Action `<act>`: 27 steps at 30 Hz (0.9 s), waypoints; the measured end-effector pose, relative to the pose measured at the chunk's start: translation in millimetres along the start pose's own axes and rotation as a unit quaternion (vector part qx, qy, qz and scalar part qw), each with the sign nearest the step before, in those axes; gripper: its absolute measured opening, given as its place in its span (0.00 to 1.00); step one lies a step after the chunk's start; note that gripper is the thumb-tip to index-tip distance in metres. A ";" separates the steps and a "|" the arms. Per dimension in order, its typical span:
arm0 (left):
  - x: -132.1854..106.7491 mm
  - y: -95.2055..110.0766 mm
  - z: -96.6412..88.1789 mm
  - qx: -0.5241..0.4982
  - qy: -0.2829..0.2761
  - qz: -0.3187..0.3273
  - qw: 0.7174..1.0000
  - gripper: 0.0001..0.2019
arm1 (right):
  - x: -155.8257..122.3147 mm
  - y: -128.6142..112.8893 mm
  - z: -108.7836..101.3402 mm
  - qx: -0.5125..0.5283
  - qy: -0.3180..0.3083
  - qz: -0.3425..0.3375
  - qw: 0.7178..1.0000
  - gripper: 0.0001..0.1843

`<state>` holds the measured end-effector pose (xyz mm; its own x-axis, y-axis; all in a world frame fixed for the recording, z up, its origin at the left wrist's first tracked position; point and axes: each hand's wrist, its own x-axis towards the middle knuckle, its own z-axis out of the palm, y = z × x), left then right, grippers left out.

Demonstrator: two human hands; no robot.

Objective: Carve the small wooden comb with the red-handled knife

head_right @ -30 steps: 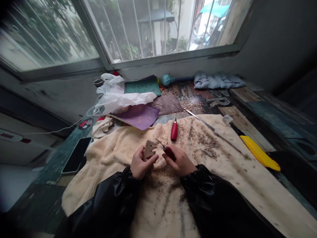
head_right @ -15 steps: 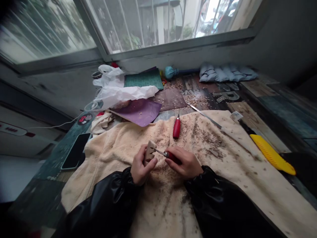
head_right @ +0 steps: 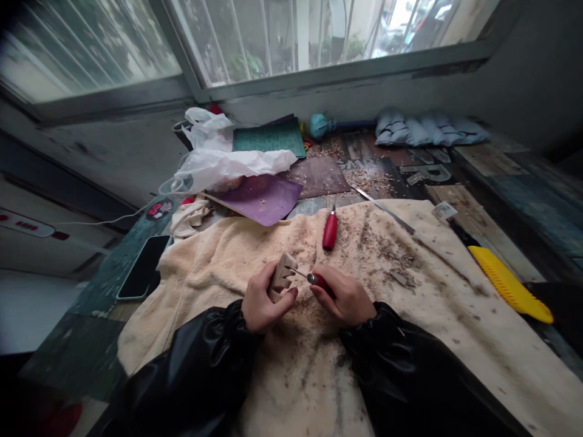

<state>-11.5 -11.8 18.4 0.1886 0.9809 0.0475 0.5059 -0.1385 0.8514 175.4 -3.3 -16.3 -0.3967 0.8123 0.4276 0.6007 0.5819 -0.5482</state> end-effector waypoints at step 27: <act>-5.6 4.4 3.8 0.018 -0.018 -0.011 1.000 0.08 | -4.3 -1.3 2.4 -0.017 -0.028 0.006 0.999 0.18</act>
<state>-7.1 -18.5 19.9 0.2067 0.9783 0.0107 0.5401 -0.1232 0.8325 174.7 -7.5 -19.1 -0.4268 0.8212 0.3788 0.6286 0.5705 -0.5286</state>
